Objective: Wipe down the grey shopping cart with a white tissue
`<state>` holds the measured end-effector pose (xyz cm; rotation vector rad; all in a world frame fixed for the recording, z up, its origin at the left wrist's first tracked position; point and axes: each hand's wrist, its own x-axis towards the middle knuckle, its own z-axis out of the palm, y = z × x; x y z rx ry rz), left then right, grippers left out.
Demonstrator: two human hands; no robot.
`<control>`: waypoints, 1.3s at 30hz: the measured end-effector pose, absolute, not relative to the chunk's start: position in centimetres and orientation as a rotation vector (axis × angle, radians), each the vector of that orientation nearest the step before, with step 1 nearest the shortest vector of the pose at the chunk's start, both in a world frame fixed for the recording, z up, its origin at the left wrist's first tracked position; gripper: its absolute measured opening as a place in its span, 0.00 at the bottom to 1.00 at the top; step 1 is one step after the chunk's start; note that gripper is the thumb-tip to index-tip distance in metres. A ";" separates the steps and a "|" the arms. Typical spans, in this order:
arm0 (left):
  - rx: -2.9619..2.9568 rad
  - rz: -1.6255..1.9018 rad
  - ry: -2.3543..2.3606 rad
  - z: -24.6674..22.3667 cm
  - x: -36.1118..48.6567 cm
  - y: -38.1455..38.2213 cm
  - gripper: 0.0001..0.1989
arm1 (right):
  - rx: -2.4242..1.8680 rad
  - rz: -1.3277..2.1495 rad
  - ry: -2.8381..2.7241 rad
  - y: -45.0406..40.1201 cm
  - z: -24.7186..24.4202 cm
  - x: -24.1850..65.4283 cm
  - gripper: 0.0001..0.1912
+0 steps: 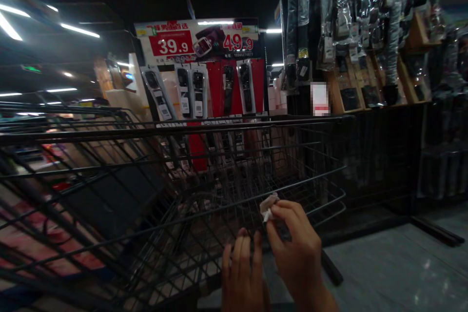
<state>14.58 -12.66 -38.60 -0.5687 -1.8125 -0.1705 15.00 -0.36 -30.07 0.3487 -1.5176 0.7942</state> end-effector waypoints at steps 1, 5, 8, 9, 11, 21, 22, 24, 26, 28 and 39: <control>-0.570 -0.165 -1.830 -38.6 14.7 -12.6 0.28 | 0.345 0.800 -1.540 -0.2 -30.7 14.9 0.09; -0.537 -0.108 -1.870 -39.4 15.1 -12.2 0.26 | 0.350 0.821 -1.591 0.5 -32.0 14.9 0.08; -0.511 -0.106 -1.861 -39.9 15.8 -12.0 0.25 | 0.338 0.856 -1.621 0.7 -32.0 14.9 0.09; -0.519 -0.115 -1.850 -39.7 16.1 -12.1 0.25 | 0.335 0.862 -1.631 0.8 -32.1 14.9 0.09; -0.573 -0.146 -1.833 -38.5 16.8 -12.4 0.25 | 0.344 0.855 -1.648 0.7 -32.6 15.0 0.10; -0.549 -0.018 -1.817 -25.7 17.1 -15.2 0.25 | 0.379 0.821 -1.561 0.7 -30.0 17.4 0.09; -0.531 -0.016 -1.812 -25.2 16.8 -15.1 0.24 | 0.360 0.831 -1.523 0.7 -28.3 17.7 0.09; -0.534 -0.013 -1.819 -24.8 16.2 -14.8 0.23 | 0.348 0.841 -1.463 0.8 -25.0 17.9 0.10; -0.578 -0.010 -1.835 -25.0 15.6 -14.5 0.20 | 0.354 0.855 -1.427 0.5 -22.4 17.5 0.11; -0.607 -0.002 -1.833 -25.6 15.1 -14.3 0.19 | 0.374 0.869 -1.412 -0.2 -21.0 16.7 0.11; -0.597 -0.070 -1.790 -27.6 13.6 -14.6 0.18 | 0.348 0.819 -1.499 -1.4 -24.7 14.6 0.10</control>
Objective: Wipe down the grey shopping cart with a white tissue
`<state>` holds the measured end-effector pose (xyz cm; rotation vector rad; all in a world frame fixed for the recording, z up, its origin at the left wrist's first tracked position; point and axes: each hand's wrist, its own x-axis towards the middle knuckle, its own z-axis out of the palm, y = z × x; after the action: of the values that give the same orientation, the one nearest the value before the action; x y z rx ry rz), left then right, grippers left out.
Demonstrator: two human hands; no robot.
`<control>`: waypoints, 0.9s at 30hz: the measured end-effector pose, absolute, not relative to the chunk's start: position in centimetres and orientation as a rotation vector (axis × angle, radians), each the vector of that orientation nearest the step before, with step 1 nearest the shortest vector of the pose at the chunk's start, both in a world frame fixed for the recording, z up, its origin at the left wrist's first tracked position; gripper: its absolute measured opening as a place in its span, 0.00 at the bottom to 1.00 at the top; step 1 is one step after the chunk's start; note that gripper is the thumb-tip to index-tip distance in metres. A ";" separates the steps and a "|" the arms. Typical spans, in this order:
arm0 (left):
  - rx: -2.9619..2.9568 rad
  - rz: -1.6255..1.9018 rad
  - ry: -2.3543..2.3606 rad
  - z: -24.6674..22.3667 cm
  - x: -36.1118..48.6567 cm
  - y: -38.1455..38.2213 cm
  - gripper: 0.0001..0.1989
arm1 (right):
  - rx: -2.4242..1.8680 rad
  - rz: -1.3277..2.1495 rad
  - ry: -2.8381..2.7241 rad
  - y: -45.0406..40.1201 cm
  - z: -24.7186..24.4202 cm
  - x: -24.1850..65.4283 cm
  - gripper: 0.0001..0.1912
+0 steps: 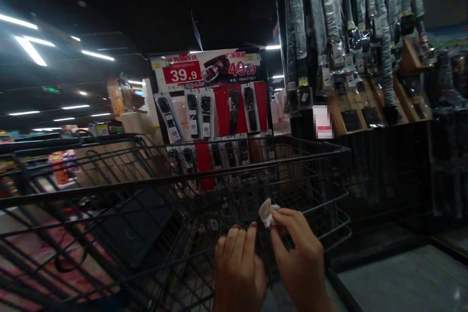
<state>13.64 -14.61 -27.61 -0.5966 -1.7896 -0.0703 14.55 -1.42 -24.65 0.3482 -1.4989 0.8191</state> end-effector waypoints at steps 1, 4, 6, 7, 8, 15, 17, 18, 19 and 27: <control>-0.596 -0.080 -1.788 -27.6 13.6 -14.6 0.18 | 0.349 0.808 -1.508 -1.3 -24.8 14.7 0.10; -0.611 -0.094 -1.766 -27.6 13.6 -14.7 0.18 | 0.370 0.773 -1.537 -0.9 -25.1 15.1 0.11; -0.613 -0.102 -1.739 -27.5 13.6 -14.7 0.18 | 0.393 0.737 -1.553 -0.5 -25.7 15.2 0.11; -0.610 -0.107 -1.727 -27.5 13.5 -14.6 0.18 | 0.402 0.716 -1.560 -0.2 -26.2 15.2 0.11; -0.605 -0.117 -1.714 -27.5 13.4 -14.5 0.17 | 0.411 0.698 -1.572 0.1 -26.8 15.0 0.11; -0.527 -0.233 -1.605 -28.3 12.4 -13.9 0.18 | 0.355 0.664 -1.584 1.9 -28.7 14.7 0.08; -0.542 -0.192 -1.639 -28.5 12.3 -14.0 0.18 | 0.251 0.668 -1.505 1.8 -27.7 14.9 0.09; -0.545 -0.178 -1.655 -28.6 12.4 -14.0 0.19 | 0.207 0.688 -1.473 1.6 -27.0 14.9 0.09; -0.540 -0.182 -1.657 -28.6 12.4 -14.0 0.19 | 0.175 0.720 -1.447 1.2 -26.4 14.8 0.08; -0.455 -0.326 -1.566 -29.4 11.9 -13.2 0.16 | 0.075 0.850 -1.349 -2.2 -24.3 14.0 0.06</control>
<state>11.90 -13.16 -29.41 -0.4547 -1.5657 -0.3264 14.03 -2.22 -24.27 0.0746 -1.3491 0.8503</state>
